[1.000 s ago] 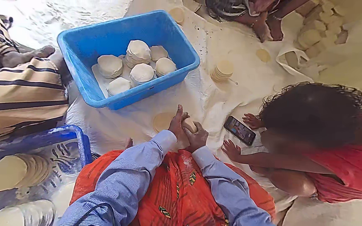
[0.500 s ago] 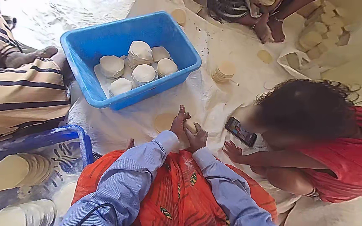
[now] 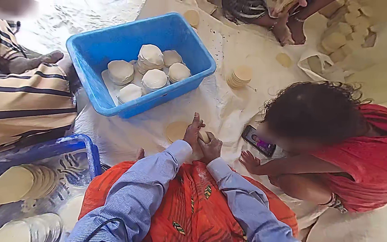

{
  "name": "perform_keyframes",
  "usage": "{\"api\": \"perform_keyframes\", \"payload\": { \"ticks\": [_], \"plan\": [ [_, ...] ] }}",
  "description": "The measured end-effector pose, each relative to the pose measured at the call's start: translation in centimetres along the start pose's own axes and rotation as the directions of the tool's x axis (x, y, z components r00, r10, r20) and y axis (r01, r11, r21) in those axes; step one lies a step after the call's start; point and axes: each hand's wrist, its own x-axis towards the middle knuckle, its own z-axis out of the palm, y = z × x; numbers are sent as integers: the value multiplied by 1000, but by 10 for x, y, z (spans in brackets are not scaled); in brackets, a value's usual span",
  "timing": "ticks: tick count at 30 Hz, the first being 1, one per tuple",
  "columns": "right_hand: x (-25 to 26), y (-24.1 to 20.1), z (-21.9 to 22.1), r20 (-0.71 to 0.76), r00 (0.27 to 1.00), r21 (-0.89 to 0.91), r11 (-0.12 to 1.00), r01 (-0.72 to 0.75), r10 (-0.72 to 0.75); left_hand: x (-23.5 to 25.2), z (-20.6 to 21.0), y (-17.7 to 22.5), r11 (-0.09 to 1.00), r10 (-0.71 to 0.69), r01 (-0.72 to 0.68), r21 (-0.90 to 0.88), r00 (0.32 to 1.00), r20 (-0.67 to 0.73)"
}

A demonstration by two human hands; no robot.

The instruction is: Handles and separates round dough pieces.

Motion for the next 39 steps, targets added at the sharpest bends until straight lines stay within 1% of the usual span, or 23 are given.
{"api": "perform_keyframes", "payload": {
  "ticks": [3,7,10,13,14,17,20,24,26,28,30,32,34,36,37,39],
  "plan": [
    [-5,-5,-4,-55,998,11,1000,20,-20,1,-4,1,999,18,-19,-34,1000,-19],
    [-1,2,1,-37,999,9,1000,28,-28,1,1,-2,1000,11,-11,3,1000,10],
    [-5,-1,0,-95,994,33,998,56,-52,3,-4,-2,1000,23,-23,-5,1000,-10],
    [-1,-1,1,-9,1000,2,1000,-4,4,3,0,-1,1000,5,-5,4,1000,1],
    [-1,-1,0,-8,1000,5,1000,-6,6,2,0,0,1000,9,-9,2,1000,-1],
    [-4,-2,-2,-89,995,39,998,42,-39,2,-3,1,1000,29,-30,-11,999,-20],
    [-1,-1,1,-41,999,23,999,22,-21,2,-1,-2,1000,15,-15,5,1000,2],
    [-4,-1,-1,-132,990,45,997,64,-57,0,-1,1,998,62,-62,-11,998,-2],
    [-2,2,2,-73,997,37,998,42,-40,0,1,-1,996,87,-87,15,996,14],
    [1,2,1,-35,999,17,999,37,-36,5,-5,-2,982,177,-177,72,984,9],
    [1,-1,-3,-79,995,86,994,66,-59,13,-17,4,961,260,-255,109,965,-33],
    [3,-11,-13,-140,987,259,959,113,-78,20,-26,11,963,265,-259,70,961,-81],
    [6,-30,-32,-133,989,495,861,119,-60,24,-30,14,980,195,-196,-14,977,-83],
    [10,-43,-49,-72,997,661,748,69,-28,24,-29,9,984,56,-56,-169,998,-6],
    [14,-43,-54,-43,999,687,726,34,-5,20,-26,3,966,-13,21,-257,999,34],
    [23,-31,-53,1,996,671,739,-62,84,13,-18,-6,899,-110,152,-411,986,125]
  ]
}}
